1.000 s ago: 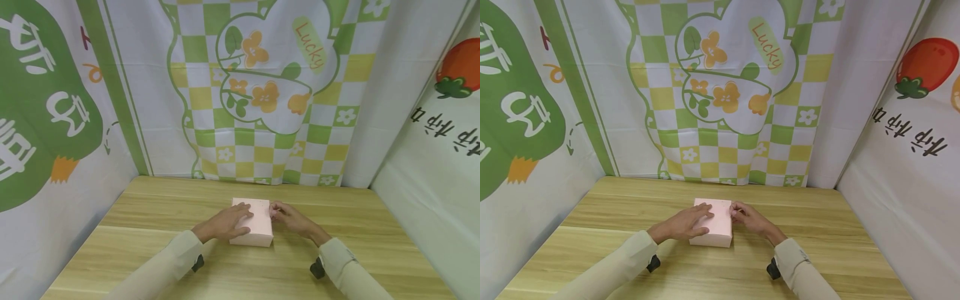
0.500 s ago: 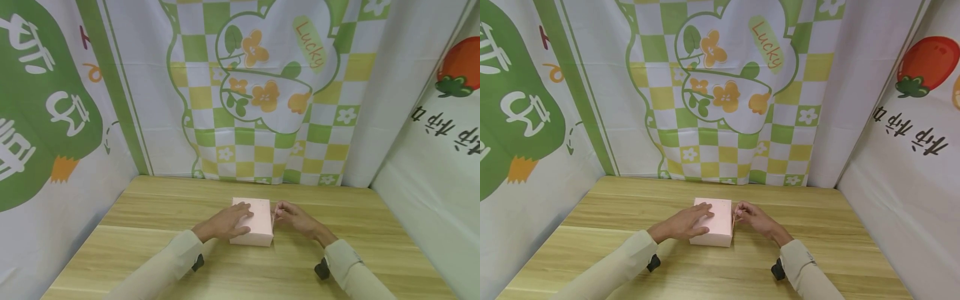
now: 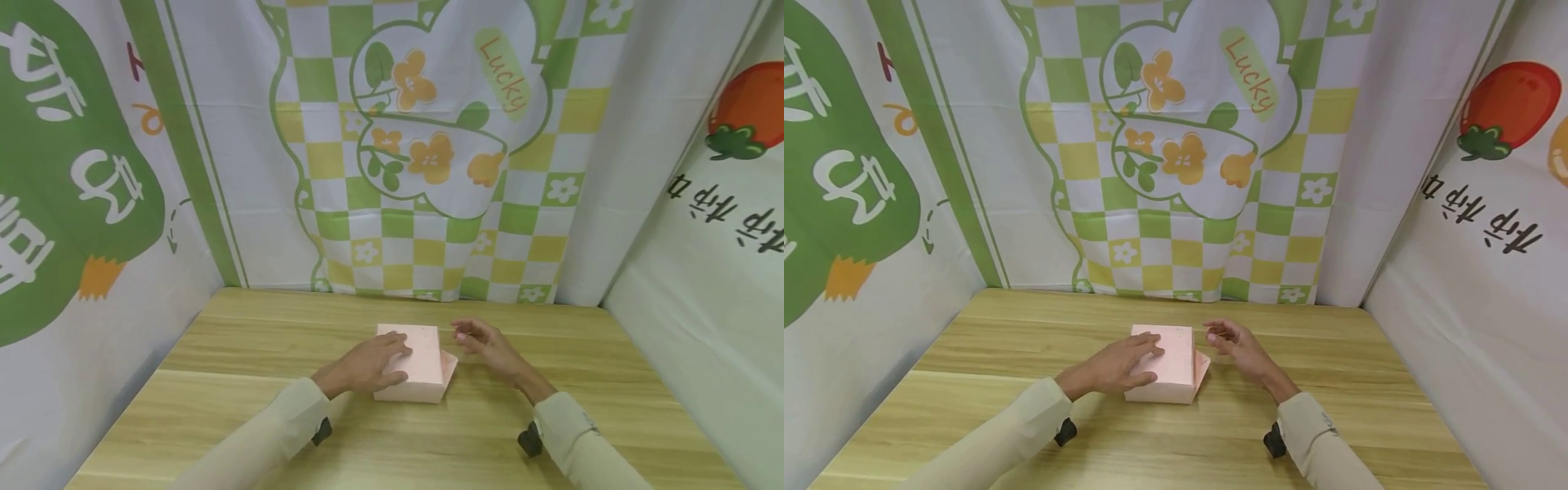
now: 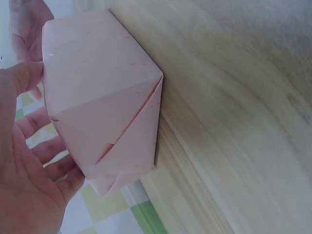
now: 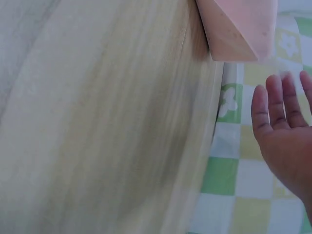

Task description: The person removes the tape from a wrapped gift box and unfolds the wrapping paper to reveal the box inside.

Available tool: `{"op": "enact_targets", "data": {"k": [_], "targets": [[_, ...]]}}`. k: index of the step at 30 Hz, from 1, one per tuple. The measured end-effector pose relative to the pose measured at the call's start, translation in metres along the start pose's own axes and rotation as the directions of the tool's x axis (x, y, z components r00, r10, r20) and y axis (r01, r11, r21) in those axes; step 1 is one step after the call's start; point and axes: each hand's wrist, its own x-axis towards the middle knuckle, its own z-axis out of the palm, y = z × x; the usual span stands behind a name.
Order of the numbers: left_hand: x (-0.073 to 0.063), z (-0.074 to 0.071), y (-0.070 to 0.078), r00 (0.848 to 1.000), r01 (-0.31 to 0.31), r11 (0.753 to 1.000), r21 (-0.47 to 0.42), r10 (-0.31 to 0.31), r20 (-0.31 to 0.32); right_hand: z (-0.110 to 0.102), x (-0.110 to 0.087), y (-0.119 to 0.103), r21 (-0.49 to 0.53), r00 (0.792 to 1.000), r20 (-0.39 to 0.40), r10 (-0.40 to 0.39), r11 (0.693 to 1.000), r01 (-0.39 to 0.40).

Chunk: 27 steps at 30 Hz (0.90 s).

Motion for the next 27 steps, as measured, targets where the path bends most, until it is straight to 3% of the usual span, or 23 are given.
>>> {"op": "enact_targets", "data": {"k": [3,5,9,15,18,24,27], "targets": [[-0.001,-0.001,0.004,1.0,0.009,0.999,0.049,-0.009,-0.02,0.008,-0.001,-0.007,-0.145,1.0,0.0,-0.007,0.989,0.007],[-0.001,-0.001,0.007,0.999,0.023,0.996,0.083,-0.02,-0.031,0.015,-0.002,-0.013,-0.274,1.0,0.022,-0.017,0.962,0.022],[0.0,0.0,0.011,0.998,0.038,0.99,0.136,-0.031,-0.054,0.026,-0.003,-0.02,-0.412,0.996,0.073,-0.046,0.908,0.072],[-0.001,-0.002,0.008,0.997,0.024,0.966,0.256,-0.003,-0.082,0.029,0.0,-0.021,-0.405,0.975,0.178,-0.137,0.892,0.199],[-0.003,-0.006,0.004,0.996,0.01,0.962,0.272,0.014,-0.088,0.026,0.001,-0.021,-0.404,0.962,0.223,-0.155,0.884,0.236],[-0.004,-0.013,-0.002,0.995,-0.061,0.966,0.25,0.078,-0.059,0.023,0.005,-0.024,-0.423,0.96,0.267,-0.083,0.885,0.195],[-0.003,-0.016,-0.005,0.992,-0.115,0.975,0.192,0.123,-0.029,0.023,0.007,-0.028,-0.421,0.953,0.295,-0.063,0.887,0.189]]}}
